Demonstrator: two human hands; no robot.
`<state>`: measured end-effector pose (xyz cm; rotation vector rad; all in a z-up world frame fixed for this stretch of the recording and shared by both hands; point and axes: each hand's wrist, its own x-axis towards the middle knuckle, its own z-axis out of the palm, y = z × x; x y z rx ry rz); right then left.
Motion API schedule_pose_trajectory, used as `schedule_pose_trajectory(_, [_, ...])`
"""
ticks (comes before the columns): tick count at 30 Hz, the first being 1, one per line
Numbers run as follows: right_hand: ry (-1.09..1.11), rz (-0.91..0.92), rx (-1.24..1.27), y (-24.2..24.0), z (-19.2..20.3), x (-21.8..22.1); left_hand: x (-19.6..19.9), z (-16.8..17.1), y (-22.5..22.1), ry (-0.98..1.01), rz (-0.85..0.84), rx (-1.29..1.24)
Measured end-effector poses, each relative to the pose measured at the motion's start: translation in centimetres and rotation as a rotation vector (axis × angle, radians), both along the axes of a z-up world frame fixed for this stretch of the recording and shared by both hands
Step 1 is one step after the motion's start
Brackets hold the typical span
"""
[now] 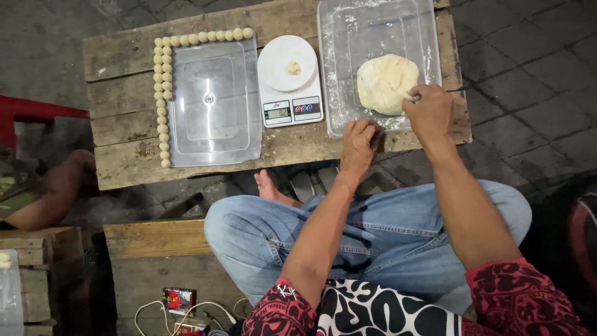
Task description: Portioning and rolling dough into uniform balls using a digital scale for measurement.
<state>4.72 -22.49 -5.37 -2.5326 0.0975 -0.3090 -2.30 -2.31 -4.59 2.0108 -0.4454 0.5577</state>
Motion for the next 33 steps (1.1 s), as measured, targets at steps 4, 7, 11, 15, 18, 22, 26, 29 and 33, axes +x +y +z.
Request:
schedule_pose_trajectory(4, [0.048,-0.048,0.167,-0.4,-0.7,0.0,0.1,-0.4,-0.1,-0.001,0.004,0.019])
schedule_pose_trajectory(7, [0.043,-0.071,0.322,0.1,1.2,-0.5,0.0,0.1,0.1,0.014,-0.015,0.016])
schedule_pose_trajectory(11, [-0.027,-0.015,0.633,1.0,3.7,-0.9,-0.2,1.3,0.1,0.051,-0.046,-0.033])
schedule_pose_trajectory(15, [0.006,-0.079,0.859,1.7,4.2,-0.9,-0.1,0.4,-0.1,0.068,-0.038,0.008])
schedule_pose_trajectory(18, [0.156,-0.163,1.246,2.4,5.9,-1.2,-0.2,0.4,0.0,0.098,-0.025,0.007])
schedule_pose_trajectory(22, [0.122,-0.123,1.468,2.8,9.1,-1.5,0.3,-0.8,-0.2,0.106,-0.013,0.026])
schedule_pose_trajectory(26, [0.231,-0.044,1.450,3.1,7.2,-1.3,-0.1,0.7,-0.1,0.263,-0.037,-0.221])
schedule_pose_trajectory(29, [0.292,0.027,1.285,4.1,8.1,-1.7,-0.1,5.0,-0.3,0.226,0.184,-0.318])
schedule_pose_trajectory(33, [0.294,0.106,1.175,4.7,8.2,-1.9,1.2,7.3,-0.4,0.131,0.216,-0.334])
